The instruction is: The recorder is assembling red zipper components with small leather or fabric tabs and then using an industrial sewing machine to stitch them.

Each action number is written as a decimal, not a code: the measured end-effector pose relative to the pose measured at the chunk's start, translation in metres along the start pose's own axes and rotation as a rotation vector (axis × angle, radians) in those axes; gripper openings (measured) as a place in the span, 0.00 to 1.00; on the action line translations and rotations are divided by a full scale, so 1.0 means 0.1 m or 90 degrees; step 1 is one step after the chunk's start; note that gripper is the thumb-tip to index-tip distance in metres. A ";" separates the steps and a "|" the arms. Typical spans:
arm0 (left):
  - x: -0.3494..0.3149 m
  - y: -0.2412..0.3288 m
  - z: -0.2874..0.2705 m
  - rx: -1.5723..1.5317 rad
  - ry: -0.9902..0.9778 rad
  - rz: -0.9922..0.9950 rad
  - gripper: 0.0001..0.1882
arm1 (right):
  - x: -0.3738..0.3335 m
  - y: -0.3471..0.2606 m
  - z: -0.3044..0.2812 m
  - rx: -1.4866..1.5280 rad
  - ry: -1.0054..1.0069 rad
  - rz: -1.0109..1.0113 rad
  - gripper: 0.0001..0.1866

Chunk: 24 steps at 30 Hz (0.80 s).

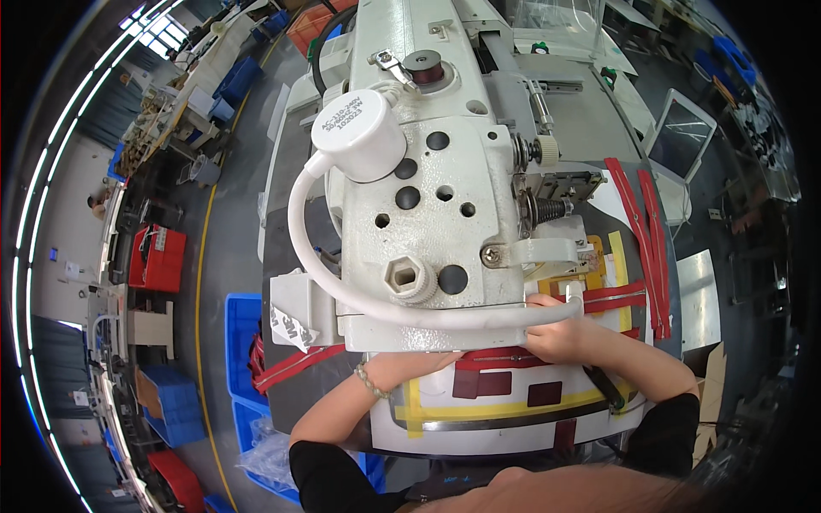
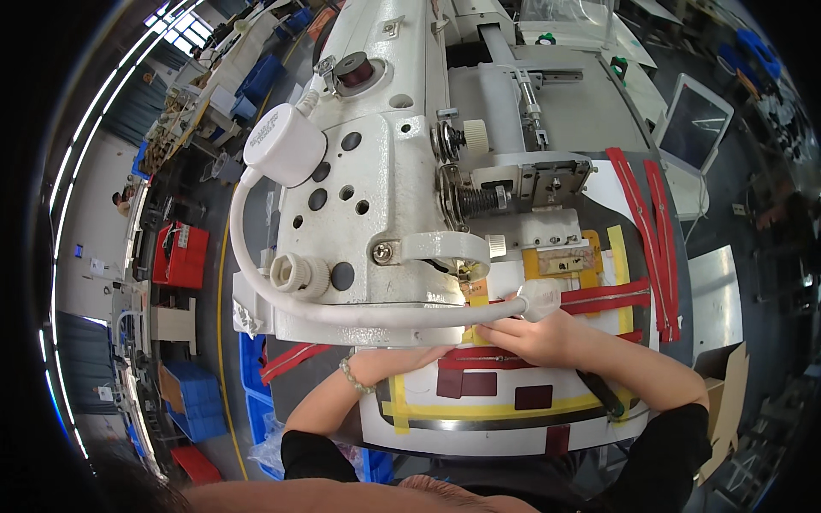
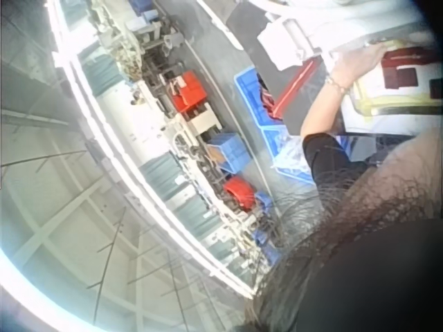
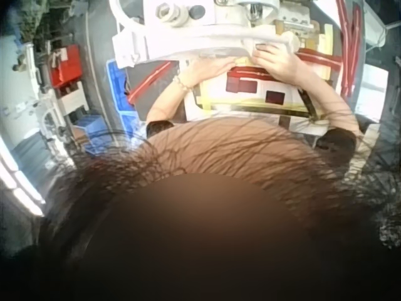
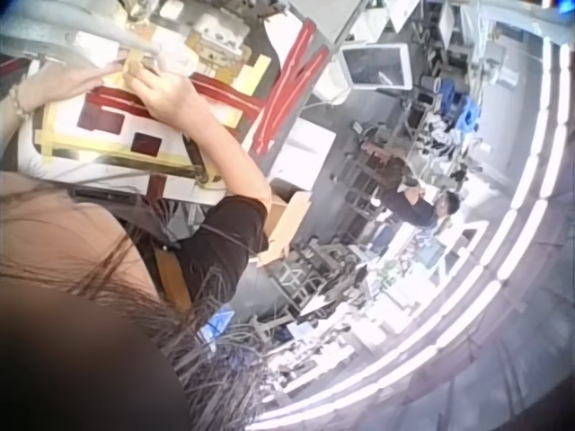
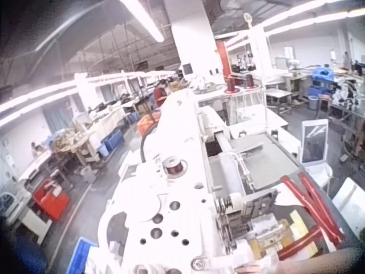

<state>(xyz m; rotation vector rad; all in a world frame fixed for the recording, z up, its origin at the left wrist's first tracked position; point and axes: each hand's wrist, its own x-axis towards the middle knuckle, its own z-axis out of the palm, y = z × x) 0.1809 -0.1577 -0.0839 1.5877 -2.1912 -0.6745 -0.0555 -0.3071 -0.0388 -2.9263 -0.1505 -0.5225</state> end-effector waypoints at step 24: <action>0.02 -0.08 -0.17 0.025 -0.112 -0.095 0.26 | 0.20 -0.44 0.14 -0.048 0.038 0.193 0.17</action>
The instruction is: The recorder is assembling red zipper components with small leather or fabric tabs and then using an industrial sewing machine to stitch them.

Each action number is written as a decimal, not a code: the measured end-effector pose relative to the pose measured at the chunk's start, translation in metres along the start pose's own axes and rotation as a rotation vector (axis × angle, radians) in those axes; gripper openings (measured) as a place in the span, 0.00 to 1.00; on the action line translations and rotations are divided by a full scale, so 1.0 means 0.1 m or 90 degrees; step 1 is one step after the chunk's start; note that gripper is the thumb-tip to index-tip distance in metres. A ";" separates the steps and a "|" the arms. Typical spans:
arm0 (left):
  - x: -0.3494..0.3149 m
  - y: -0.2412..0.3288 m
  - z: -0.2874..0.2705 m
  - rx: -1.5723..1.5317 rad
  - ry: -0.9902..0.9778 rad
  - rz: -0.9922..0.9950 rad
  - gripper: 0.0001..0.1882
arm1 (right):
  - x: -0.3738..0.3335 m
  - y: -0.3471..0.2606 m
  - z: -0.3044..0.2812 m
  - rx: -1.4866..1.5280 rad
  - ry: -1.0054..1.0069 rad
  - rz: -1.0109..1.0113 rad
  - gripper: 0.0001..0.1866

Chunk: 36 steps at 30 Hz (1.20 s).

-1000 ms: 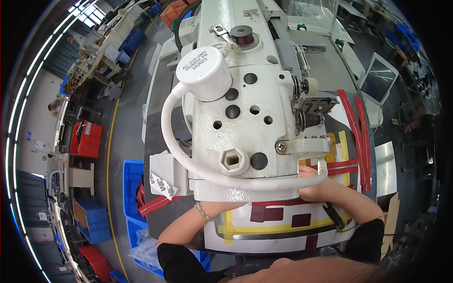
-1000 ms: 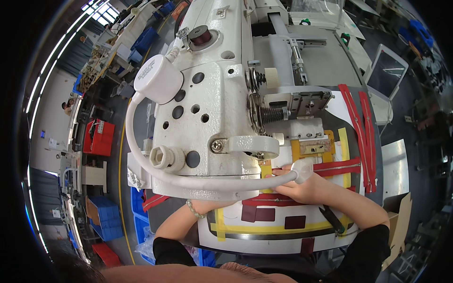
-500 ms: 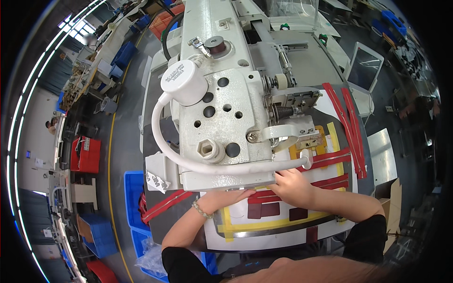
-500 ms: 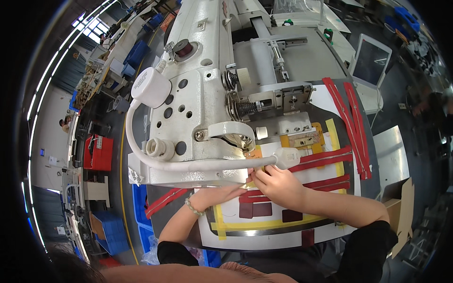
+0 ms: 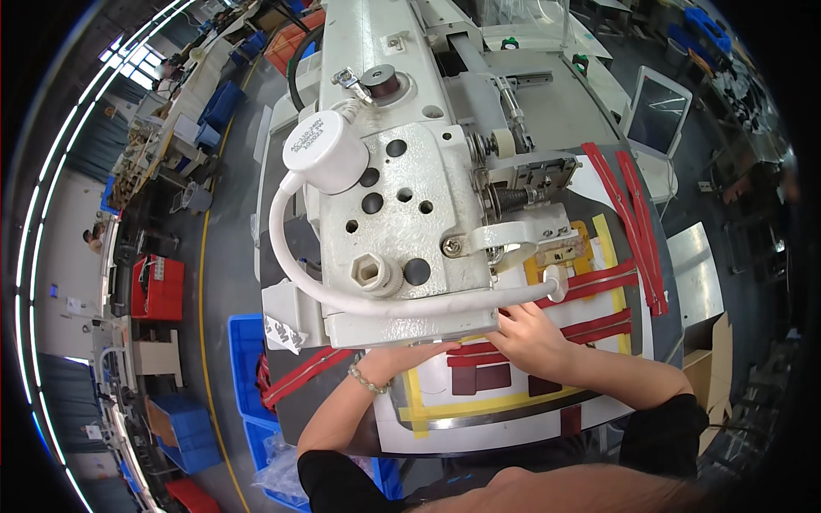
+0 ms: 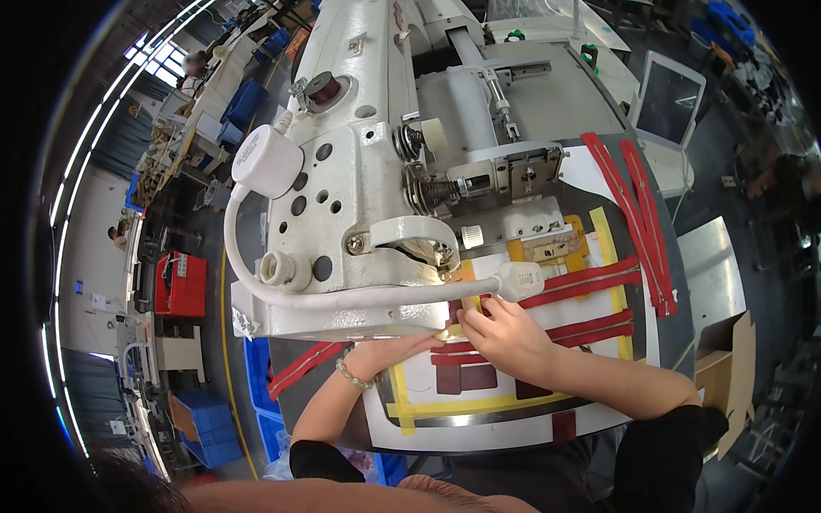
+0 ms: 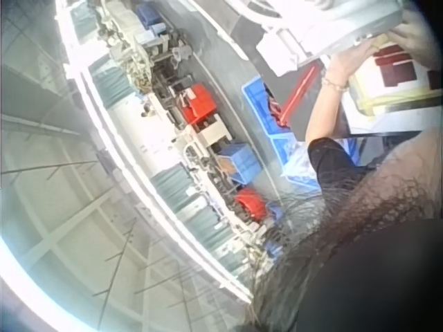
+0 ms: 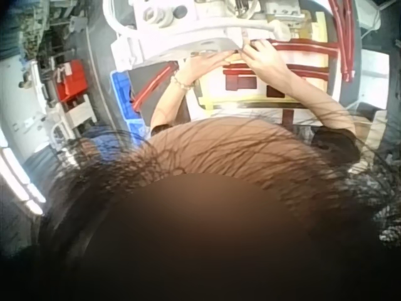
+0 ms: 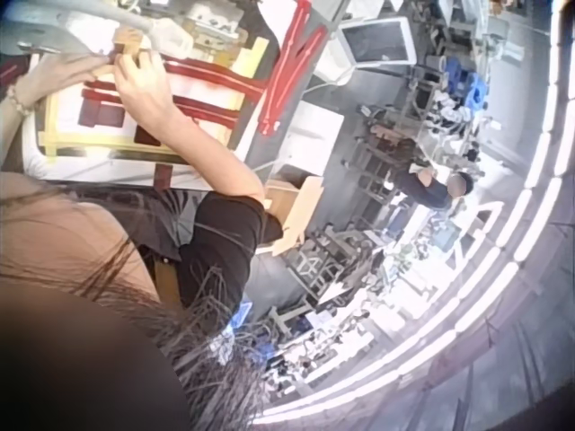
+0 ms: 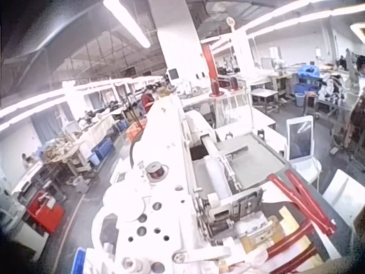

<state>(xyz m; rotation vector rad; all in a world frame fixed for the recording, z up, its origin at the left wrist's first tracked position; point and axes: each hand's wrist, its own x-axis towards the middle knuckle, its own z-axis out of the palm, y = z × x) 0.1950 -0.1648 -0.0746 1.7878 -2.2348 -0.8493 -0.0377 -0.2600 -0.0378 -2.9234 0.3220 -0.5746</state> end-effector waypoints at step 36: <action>0.00 0.26 -0.17 0.139 0.258 0.202 0.21 | 0.03 -0.18 0.03 -0.100 -0.013 0.046 0.18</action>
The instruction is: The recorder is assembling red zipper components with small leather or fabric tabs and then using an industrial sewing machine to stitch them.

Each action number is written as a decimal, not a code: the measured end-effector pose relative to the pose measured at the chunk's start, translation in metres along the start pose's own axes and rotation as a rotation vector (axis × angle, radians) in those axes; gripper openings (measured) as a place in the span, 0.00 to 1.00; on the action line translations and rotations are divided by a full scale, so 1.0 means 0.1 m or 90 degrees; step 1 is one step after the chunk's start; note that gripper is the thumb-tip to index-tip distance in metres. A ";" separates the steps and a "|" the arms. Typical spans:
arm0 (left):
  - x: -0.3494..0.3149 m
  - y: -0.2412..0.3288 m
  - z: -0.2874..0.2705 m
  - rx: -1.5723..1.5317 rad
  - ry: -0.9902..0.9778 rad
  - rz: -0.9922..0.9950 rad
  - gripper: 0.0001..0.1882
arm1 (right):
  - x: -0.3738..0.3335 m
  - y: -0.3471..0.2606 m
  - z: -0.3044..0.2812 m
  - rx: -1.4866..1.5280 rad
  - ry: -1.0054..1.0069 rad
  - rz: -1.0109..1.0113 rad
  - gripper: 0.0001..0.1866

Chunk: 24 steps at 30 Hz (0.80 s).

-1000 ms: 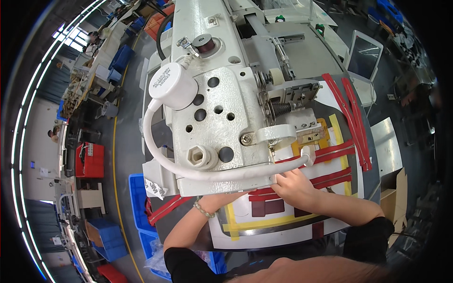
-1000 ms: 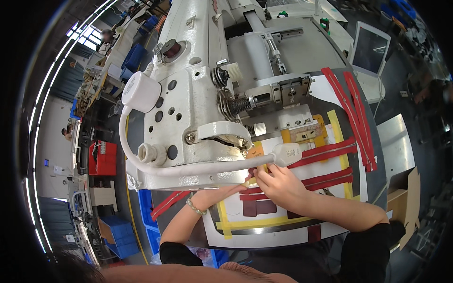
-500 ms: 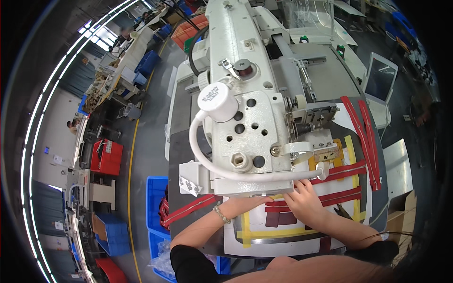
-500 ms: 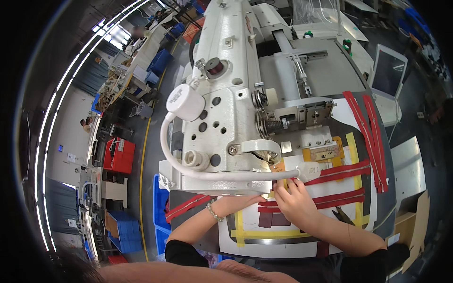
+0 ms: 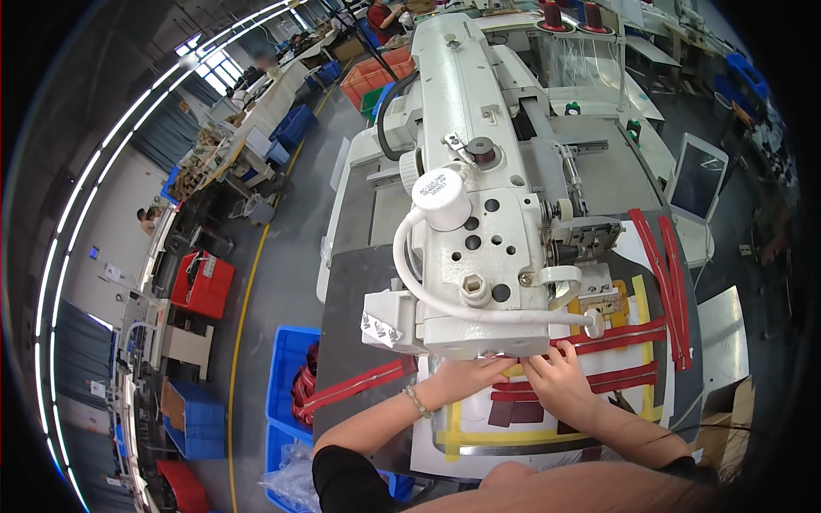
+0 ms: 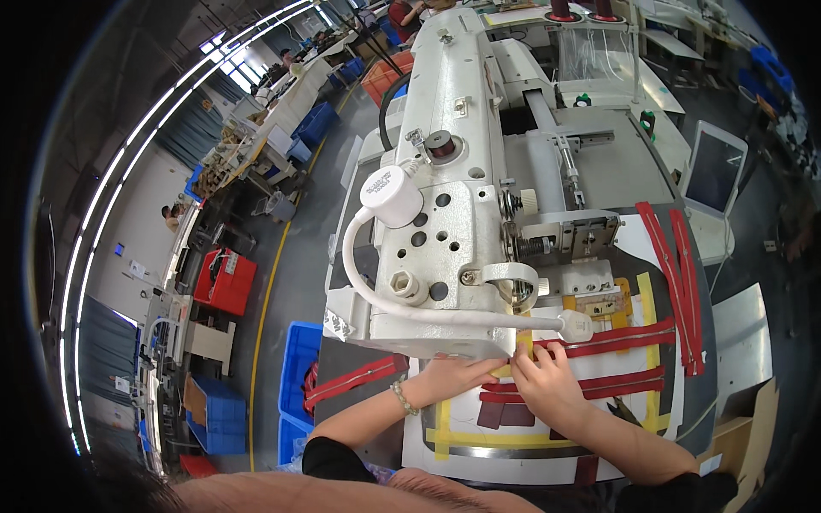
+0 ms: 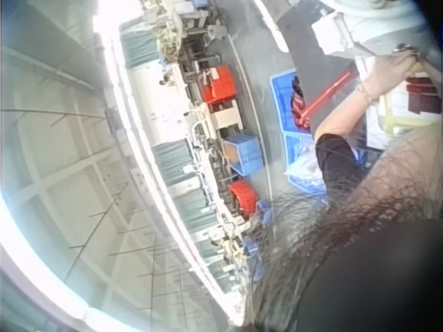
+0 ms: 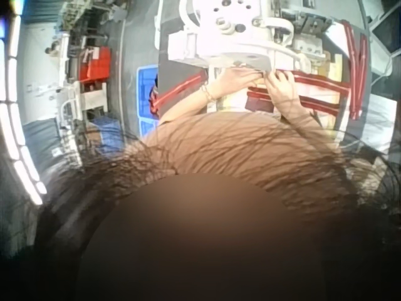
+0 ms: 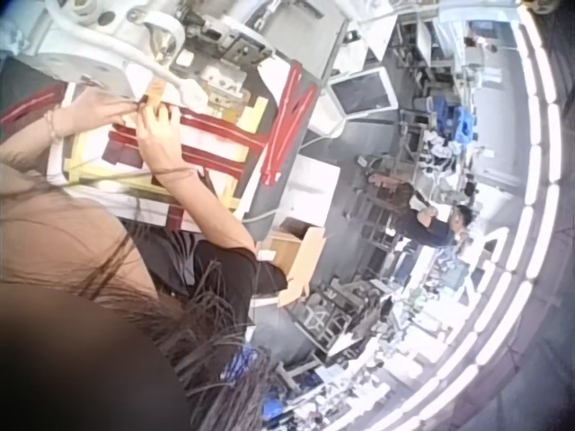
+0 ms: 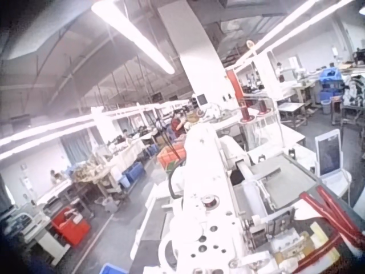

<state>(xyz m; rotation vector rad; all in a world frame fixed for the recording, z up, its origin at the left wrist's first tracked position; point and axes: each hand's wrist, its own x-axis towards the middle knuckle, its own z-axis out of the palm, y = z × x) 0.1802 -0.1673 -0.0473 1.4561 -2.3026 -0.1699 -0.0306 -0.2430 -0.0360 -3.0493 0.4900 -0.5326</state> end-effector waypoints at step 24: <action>-0.24 0.10 0.01 0.082 -0.036 -0.036 0.26 | -0.06 -0.06 0.11 0.009 0.059 0.048 0.19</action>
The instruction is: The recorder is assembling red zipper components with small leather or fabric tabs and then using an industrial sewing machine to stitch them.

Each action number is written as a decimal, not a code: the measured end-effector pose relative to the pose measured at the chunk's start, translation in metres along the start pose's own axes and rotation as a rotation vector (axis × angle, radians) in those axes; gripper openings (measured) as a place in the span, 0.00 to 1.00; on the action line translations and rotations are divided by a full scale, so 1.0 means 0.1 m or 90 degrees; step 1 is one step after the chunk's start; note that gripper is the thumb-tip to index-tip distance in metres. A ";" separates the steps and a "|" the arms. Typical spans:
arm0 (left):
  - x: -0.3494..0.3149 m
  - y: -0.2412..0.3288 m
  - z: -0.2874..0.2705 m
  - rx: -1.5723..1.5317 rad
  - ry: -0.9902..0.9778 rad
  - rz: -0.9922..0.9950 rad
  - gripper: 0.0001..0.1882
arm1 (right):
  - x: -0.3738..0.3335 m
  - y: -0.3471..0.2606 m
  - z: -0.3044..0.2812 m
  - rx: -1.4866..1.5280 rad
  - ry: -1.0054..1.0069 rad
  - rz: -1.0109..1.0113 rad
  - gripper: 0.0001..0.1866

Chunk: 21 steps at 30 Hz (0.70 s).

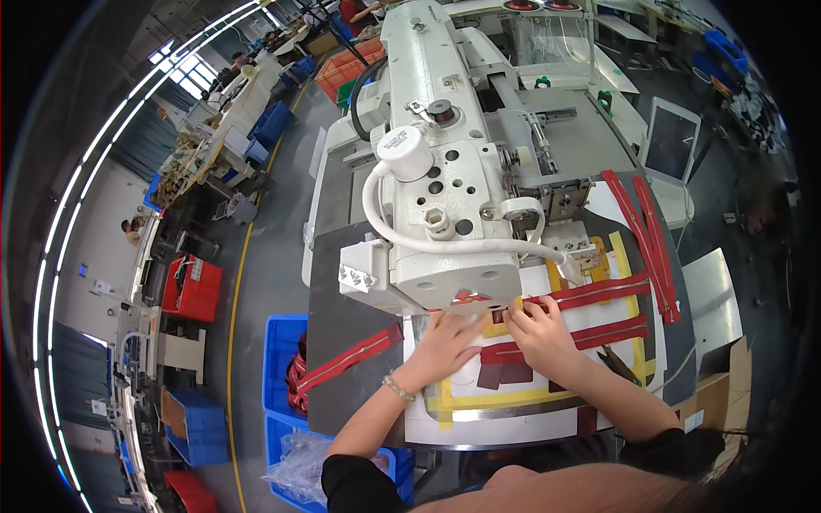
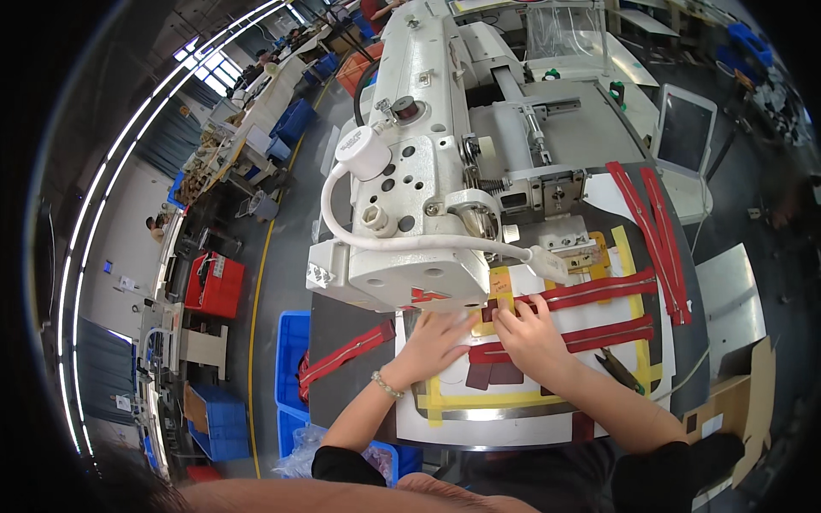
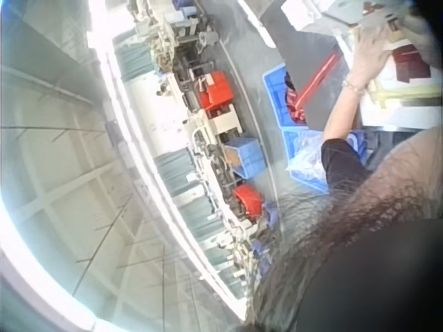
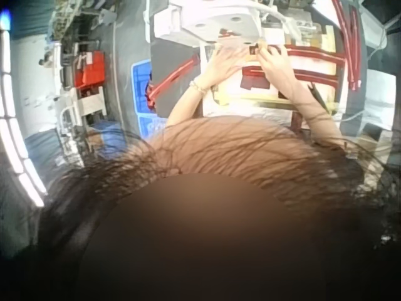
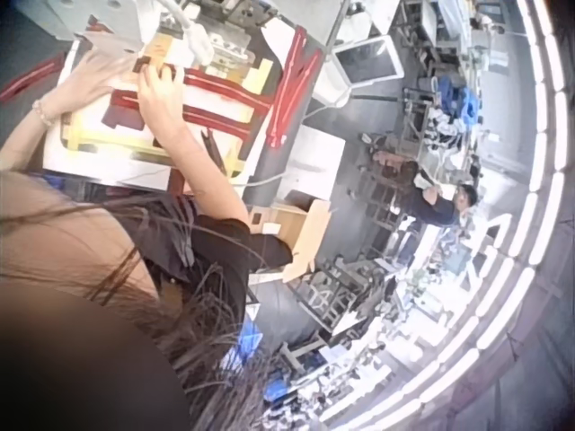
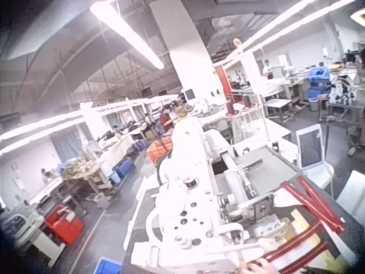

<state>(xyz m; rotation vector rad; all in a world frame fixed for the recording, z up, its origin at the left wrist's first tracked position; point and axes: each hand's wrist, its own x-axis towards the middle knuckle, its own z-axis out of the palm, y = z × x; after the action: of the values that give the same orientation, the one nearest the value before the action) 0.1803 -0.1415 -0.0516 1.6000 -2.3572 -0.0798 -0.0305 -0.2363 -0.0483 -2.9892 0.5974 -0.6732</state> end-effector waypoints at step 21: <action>0.19 0.26 0.00 -0.074 0.076 -0.179 0.14 | 0.00 -0.02 -0.02 -0.025 -0.011 0.006 0.18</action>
<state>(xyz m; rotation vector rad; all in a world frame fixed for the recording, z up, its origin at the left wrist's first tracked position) 0.1504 -0.1495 -0.0422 1.8128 -1.9900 -0.1710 -0.0308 -0.2344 -0.0461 -3.0231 0.6299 -0.6426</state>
